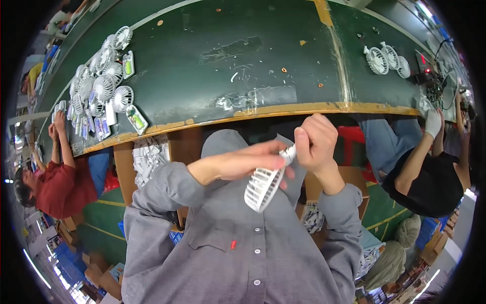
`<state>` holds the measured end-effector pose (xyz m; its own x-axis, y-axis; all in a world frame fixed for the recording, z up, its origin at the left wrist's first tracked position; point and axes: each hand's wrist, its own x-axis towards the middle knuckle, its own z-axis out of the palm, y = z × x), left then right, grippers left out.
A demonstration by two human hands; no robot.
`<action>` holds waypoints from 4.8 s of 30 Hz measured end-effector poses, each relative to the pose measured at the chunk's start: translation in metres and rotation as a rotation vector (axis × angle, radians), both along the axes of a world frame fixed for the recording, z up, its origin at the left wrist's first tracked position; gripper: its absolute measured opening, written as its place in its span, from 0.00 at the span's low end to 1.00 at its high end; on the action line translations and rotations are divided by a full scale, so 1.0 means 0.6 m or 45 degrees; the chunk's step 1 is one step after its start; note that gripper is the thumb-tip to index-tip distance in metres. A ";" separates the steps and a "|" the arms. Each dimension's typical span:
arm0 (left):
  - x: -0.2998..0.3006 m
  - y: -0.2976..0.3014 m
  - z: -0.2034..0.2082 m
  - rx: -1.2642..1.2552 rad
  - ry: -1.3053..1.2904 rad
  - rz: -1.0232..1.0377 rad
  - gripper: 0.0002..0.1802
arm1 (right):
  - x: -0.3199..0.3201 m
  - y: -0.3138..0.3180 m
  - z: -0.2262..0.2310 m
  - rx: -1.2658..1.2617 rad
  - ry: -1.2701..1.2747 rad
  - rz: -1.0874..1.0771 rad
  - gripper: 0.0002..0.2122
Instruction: The person assembles small white fans by hand from PCBs, batteries, and plastic casings, then sorts the completed fans into a cardboard box.
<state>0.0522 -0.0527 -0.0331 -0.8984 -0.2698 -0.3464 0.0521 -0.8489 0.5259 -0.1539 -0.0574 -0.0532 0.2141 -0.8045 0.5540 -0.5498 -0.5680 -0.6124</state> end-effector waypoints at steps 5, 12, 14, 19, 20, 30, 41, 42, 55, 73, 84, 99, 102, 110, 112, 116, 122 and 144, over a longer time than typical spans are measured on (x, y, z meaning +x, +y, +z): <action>-0.005 0.000 -0.023 -0.312 0.021 -0.531 0.19 | -0.024 0.046 0.022 0.395 -0.002 0.307 0.09; -0.011 -0.004 -0.014 -0.294 0.202 -0.710 0.21 | -0.030 0.056 0.042 0.977 -0.256 0.649 0.10; 0.000 -0.017 -0.027 -0.081 0.264 -0.724 0.29 | -0.041 0.060 0.036 1.166 -0.533 0.730 0.11; 0.008 -0.026 -0.030 -0.189 0.170 -0.583 0.26 | -0.060 0.070 -0.002 1.566 -1.124 0.657 0.15; 0.010 -0.027 -0.038 -0.281 0.141 -0.494 0.24 | -0.061 0.074 -0.016 1.657 -1.261 0.665 0.13; -0.039 0.020 -0.006 -1.672 -0.122 0.568 0.33 | -0.044 0.112 -0.007 1.579 -1.912 0.847 0.20; -0.073 0.001 0.005 -1.541 -0.145 0.243 0.14 | -0.077 0.129 0.045 1.446 -1.342 0.455 0.18; -0.072 -0.002 0.007 -1.613 -0.151 0.210 0.13 | -0.073 0.133 0.050 1.473 -1.304 0.377 0.18; -0.034 0.029 0.030 -0.630 0.028 -0.032 0.13 | -0.076 0.120 0.085 1.956 -1.049 0.731 0.09; 0.004 0.009 0.079 -1.083 -0.369 -0.183 0.11 | -0.042 0.115 0.090 1.846 -0.942 0.647 0.07; 0.009 0.009 0.071 -1.208 -0.332 -0.105 0.16 | -0.035 0.114 0.096 1.961 -0.894 0.607 0.08; -0.007 0.063 0.100 -0.833 -0.184 -0.321 0.12 | -0.048 0.179 0.126 1.590 -0.586 0.625 0.06; -0.016 0.085 0.099 -1.062 -0.324 -0.136 0.12 | -0.054 0.197 0.117 1.502 -0.562 0.586 0.06; -0.031 0.072 0.025 -0.667 -0.103 -0.225 0.14 | -0.090 0.283 0.078 1.407 -1.334 1.029 0.06; 0.010 0.014 0.046 -0.544 -0.550 -0.088 0.10 | -0.139 0.312 0.063 1.257 -1.407 1.127 0.04; 0.041 -0.002 0.080 -0.371 -0.363 0.395 0.08 | -0.212 0.460 0.001 1.372 -1.467 -0.534 0.09; 0.039 -0.014 0.124 -0.139 0.319 0.687 0.10 | -0.308 0.613 -0.183 1.456 0.942 -1.027 0.23; 0.014 -0.011 0.142 -2.429 -0.385 0.845 0.18 | -0.036 0.003 -0.009 0.421 -1.090 -0.567 0.15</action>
<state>0.0604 -0.0592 0.0519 -0.5091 -0.5910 0.6257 -0.1841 0.7850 0.5916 -0.1756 -0.0554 -0.0588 -0.5055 -0.8550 0.1160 0.0266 -0.1499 -0.9884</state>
